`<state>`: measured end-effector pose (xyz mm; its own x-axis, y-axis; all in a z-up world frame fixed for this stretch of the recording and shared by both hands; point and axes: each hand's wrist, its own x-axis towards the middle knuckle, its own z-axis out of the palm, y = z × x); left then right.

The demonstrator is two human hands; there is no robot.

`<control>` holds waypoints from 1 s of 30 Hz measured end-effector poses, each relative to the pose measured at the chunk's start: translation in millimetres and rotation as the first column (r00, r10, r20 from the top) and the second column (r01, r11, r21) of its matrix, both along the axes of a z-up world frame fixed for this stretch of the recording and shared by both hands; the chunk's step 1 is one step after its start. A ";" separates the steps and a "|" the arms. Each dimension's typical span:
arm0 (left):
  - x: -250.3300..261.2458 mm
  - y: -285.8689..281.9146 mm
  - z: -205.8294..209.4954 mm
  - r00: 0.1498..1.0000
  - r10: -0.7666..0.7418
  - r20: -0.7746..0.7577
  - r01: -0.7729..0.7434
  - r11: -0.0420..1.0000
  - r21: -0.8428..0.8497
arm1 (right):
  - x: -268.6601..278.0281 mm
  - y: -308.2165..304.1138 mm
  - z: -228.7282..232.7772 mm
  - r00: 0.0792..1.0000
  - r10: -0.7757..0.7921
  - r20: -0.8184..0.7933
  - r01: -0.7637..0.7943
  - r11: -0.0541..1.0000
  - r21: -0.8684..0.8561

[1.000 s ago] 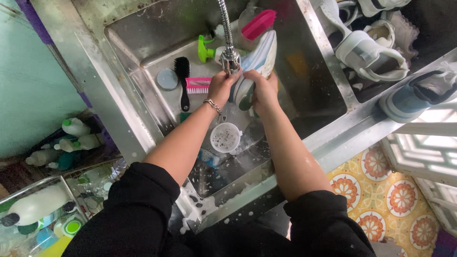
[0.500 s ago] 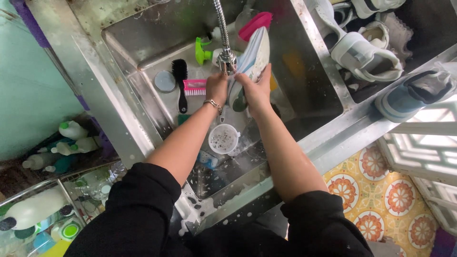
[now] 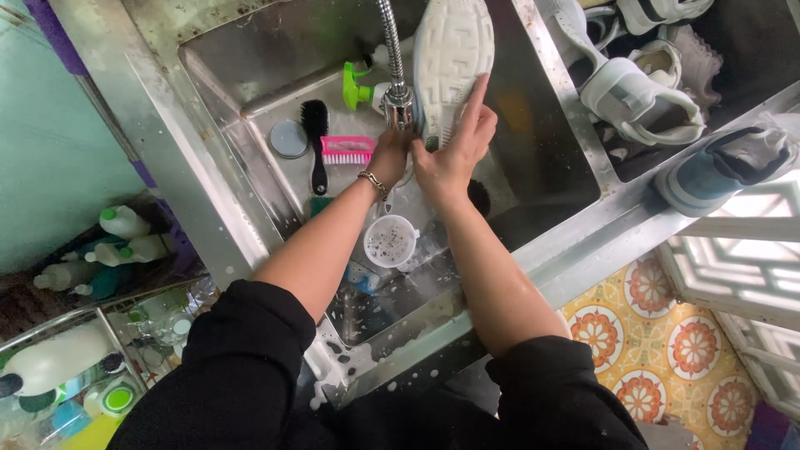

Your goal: The person scrubs a white and blue sneaker with a green sponge and rinses it under a running tap in a stainless steel sink. They then retrieve a black sock from a green bucket and place it in a pink basin before tying the laces of the sneaker.

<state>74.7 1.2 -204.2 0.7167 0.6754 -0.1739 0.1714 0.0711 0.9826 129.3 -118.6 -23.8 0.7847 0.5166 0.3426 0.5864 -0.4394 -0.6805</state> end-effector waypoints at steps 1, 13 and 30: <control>-1.5 0.4 16.0 0.993 -0.054 -0.109 0.050 0.998 -0.042 | 0.1 0.2 0.1 1.000 -0.024 -0.016 0.024 0.999 -0.022; -72.6 -30.0 95.5 0.867 -0.092 -0.489 0.315 0.862 0.396 | 18.2 12.0 61.1 0.156 -0.093 -0.983 0.300 0.953 -0.043; -145.9 -1.8 173.3 0.952 0.075 -0.298 -0.103 0.992 -0.078 | 1.8 8.1 13.3 0.156 -0.090 -0.984 -0.056 0.993 -0.100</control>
